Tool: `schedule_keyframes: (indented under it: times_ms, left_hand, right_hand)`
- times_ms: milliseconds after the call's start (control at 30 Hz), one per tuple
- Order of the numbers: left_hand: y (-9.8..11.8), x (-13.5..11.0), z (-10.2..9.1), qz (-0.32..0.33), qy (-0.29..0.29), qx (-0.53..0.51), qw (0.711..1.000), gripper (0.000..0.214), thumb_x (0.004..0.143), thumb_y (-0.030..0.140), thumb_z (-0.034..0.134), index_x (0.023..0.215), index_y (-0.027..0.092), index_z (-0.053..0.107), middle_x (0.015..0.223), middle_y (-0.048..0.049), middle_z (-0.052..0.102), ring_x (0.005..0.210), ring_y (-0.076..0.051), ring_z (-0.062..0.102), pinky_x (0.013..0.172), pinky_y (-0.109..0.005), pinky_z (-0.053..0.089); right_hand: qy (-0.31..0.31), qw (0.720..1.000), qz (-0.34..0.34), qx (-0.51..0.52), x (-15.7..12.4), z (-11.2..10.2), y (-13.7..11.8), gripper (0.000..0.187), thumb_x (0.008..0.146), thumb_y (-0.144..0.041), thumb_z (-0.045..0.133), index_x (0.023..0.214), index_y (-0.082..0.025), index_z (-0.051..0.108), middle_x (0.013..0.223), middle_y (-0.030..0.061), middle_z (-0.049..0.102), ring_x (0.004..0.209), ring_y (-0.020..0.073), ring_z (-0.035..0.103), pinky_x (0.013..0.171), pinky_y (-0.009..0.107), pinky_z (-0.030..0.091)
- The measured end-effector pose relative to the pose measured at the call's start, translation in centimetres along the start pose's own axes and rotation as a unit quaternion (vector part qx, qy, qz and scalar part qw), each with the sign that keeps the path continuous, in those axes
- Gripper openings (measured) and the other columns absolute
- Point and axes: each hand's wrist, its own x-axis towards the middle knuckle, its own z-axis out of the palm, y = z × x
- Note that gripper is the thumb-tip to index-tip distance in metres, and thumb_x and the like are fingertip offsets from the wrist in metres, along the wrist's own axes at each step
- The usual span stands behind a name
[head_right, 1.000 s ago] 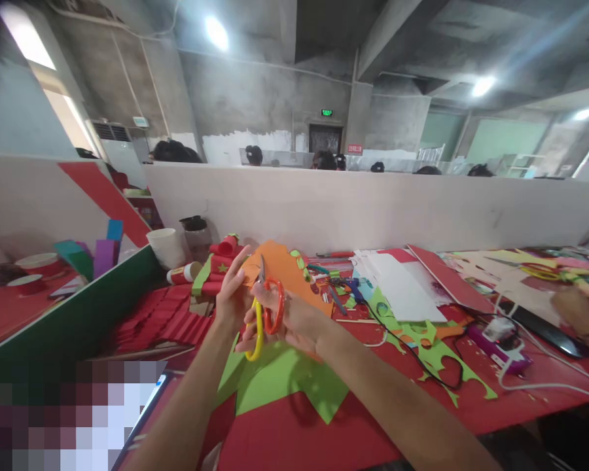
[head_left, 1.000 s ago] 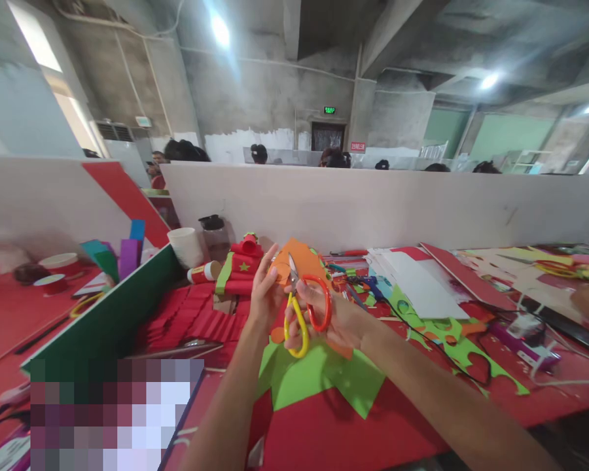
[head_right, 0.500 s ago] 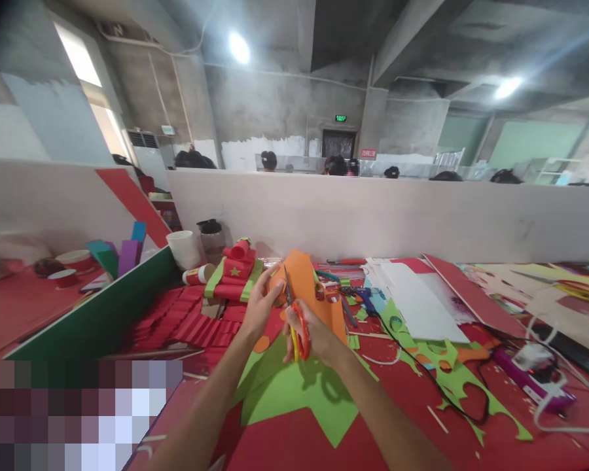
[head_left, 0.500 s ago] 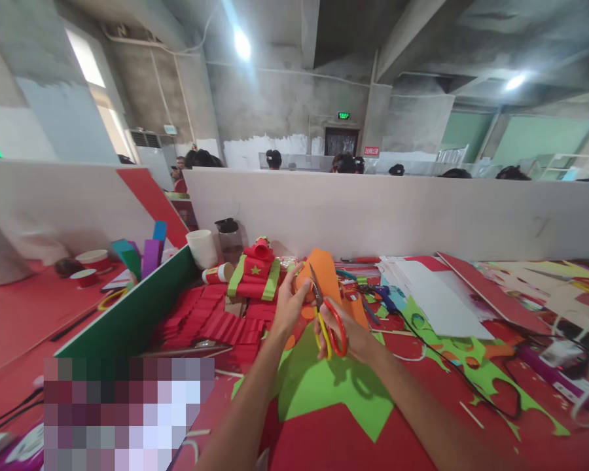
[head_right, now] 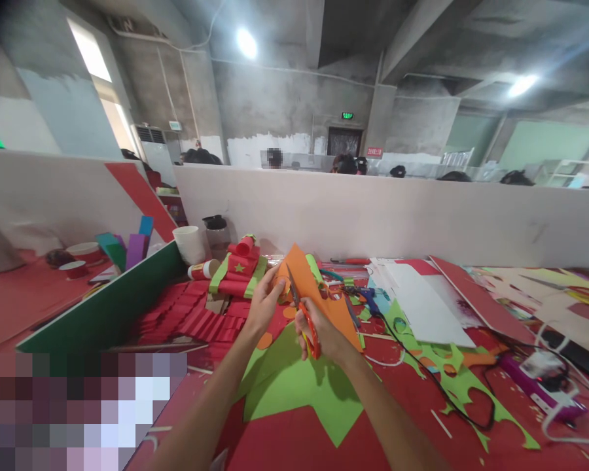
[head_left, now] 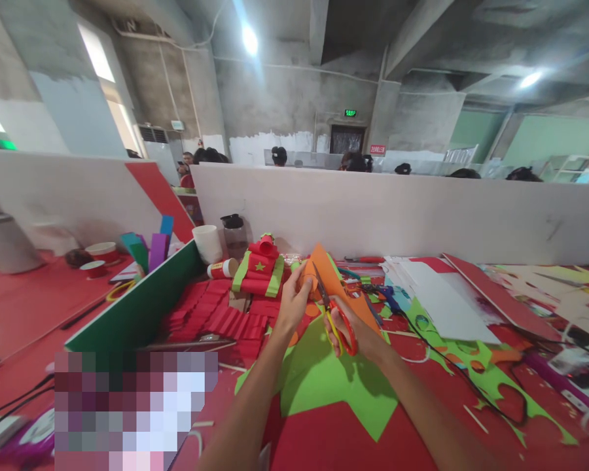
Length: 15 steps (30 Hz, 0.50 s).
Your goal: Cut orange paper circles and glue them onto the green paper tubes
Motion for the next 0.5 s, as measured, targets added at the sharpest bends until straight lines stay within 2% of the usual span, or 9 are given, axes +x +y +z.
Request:
schedule_keyframes:
  times_ms: [167, 333, 500]
  left_hand:
    - [0.01, 0.15, -0.11, 0.024, -0.008, 0.026, 0.999, 0.050, 0.090, 0.033, 0.060, 0.137, 0.016, 0.058, 0.143, -0.0107, 0.059, 0.133, -0.027, 0.053, 0.114, -0.039, 0.039]
    - [-0.10, 0.23, -0.23, 0.024, -0.013, 0.035, 0.999, 0.052, 0.090, 0.034, 0.061, 0.138, 0.014, 0.058, 0.142, -0.0115, 0.059, 0.132, -0.027, 0.054, 0.114, -0.040, 0.039]
    - [0.08, 0.22, -0.20, 0.018, -0.016, 0.031, 0.999, 0.053, 0.089, 0.036, 0.063, 0.137, 0.016, 0.059, 0.140, -0.0102, 0.061, 0.131, -0.028, 0.055, 0.112, -0.040, 0.040]
  right_hand:
    - [0.006, 1.000, 0.000, -0.025, -0.13, -0.29, -0.13, 0.049, 0.092, -0.066, 0.053, 0.119, -0.025, 0.046, 0.076, -0.0060, 0.048, 0.048, 0.0078, 0.048, 0.043, 0.021, 0.052]
    - [0.024, 0.999, 0.011, -0.042, -0.01, -0.29, -0.22, 0.048, 0.092, -0.067, 0.051, 0.117, -0.026, 0.047, 0.074, -0.0072, 0.045, 0.047, 0.0070, 0.045, 0.041, 0.020, 0.050]
    - [0.045, 0.998, 0.016, -0.043, 0.26, -0.31, 0.02, 0.041, 0.091, -0.057, 0.058, 0.115, -0.026, 0.047, 0.072, -0.0090, 0.045, 0.041, 0.0053, 0.040, 0.037, 0.018, 0.048]
